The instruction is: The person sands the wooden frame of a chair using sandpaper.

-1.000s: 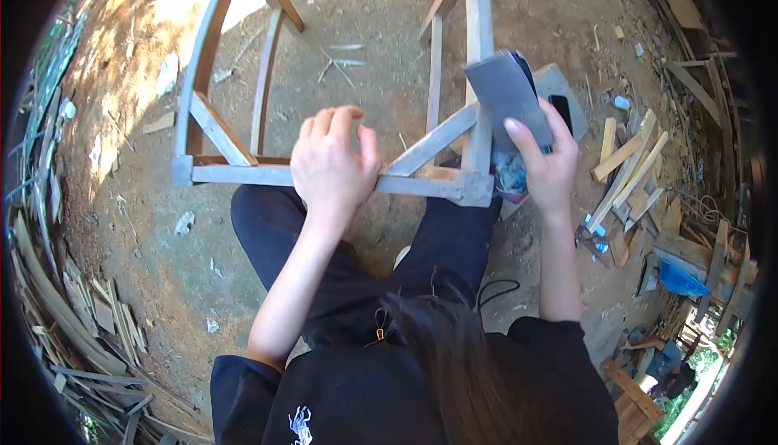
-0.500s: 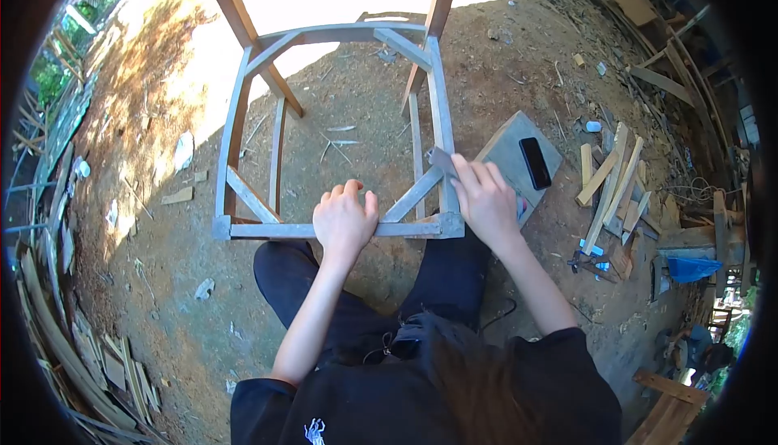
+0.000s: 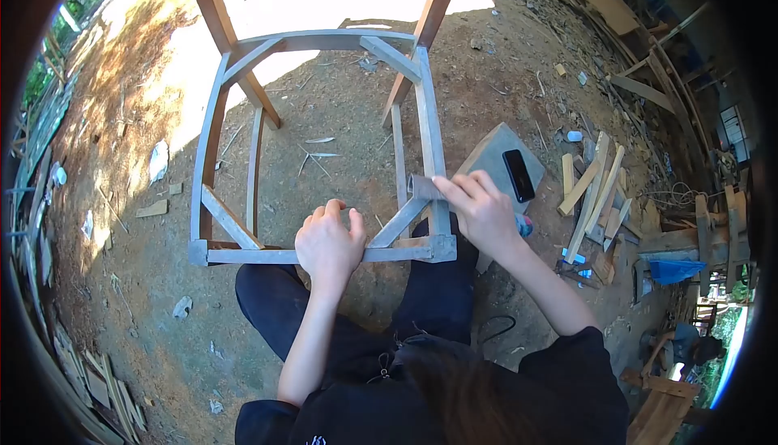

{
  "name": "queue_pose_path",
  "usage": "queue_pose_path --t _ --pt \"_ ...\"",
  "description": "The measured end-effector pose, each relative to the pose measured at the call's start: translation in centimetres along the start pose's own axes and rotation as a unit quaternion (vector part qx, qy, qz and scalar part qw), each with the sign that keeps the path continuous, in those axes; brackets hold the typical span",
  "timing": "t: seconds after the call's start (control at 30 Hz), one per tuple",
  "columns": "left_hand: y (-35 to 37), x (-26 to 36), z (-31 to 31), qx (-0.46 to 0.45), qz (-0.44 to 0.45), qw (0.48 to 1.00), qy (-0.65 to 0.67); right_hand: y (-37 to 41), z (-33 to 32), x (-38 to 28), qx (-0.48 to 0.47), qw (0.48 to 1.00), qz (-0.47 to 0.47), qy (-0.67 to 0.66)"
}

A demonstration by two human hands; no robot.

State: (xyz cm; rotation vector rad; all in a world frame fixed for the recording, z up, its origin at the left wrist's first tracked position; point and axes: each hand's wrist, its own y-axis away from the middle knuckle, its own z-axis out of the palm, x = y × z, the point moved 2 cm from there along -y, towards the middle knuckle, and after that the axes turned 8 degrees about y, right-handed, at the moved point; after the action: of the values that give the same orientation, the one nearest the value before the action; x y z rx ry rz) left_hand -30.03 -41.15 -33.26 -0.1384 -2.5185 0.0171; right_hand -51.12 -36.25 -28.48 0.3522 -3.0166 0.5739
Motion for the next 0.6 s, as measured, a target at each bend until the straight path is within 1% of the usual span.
queue_pose_path --t 0.03,0.07,0.13,0.23,0.27,0.33,0.4,0.43,0.47,0.57,0.6 --pt "0.0 0.0 0.0 -0.001 0.0 1.0 0.0 -1.5 0.5 0.6 -0.001 1.0 0.014 0.002" --pt "0.0 0.1 -0.1 -0.001 0.001 1.0 0.0 -3.3 1.7 1.5 0.025 0.999 0.026 0.009" --pt "0.1 0.1 -0.1 0.003 0.006 1.0 0.0 -6.9 5.0 4.3 0.047 0.997 0.055 0.015" --pt "0.2 -0.1 -0.1 0.015 0.015 1.0 0.003 -9.5 6.5 5.9 0.05 0.996 0.072 -0.001" --pt "0.3 -0.1 -0.2 0.017 0.019 1.0 0.007 -9.0 6.1 5.5 0.047 0.997 0.066 0.003" --pt "0.4 -0.1 -0.3 0.016 0.023 1.0 0.004 -6.4 4.4 4.2 0.019 0.998 0.057 -0.034" --pt "0.2 0.0 -0.1 0.016 0.023 1.0 0.003 -2.5 2.1 1.9 -0.01 0.999 0.023 -0.044" --pt "0.1 0.1 0.0 0.014 0.021 1.0 0.0 -0.9 0.8 0.7 -0.005 0.999 -0.005 -0.033" --pt "0.2 0.1 0.1 0.01 0.018 1.0 -0.003 0.2 0.3 0.1 0.004 1.0 -0.012 -0.022" --pt "0.2 0.2 0.0 -0.002 0.019 1.0 -0.014 -0.5 0.9 0.4 0.018 0.999 0.026 -0.033" --pt "0.3 0.2 0.0 -0.005 0.018 1.0 -0.015 -1.7 1.7 1.0 0.022 0.999 0.044 -0.014"
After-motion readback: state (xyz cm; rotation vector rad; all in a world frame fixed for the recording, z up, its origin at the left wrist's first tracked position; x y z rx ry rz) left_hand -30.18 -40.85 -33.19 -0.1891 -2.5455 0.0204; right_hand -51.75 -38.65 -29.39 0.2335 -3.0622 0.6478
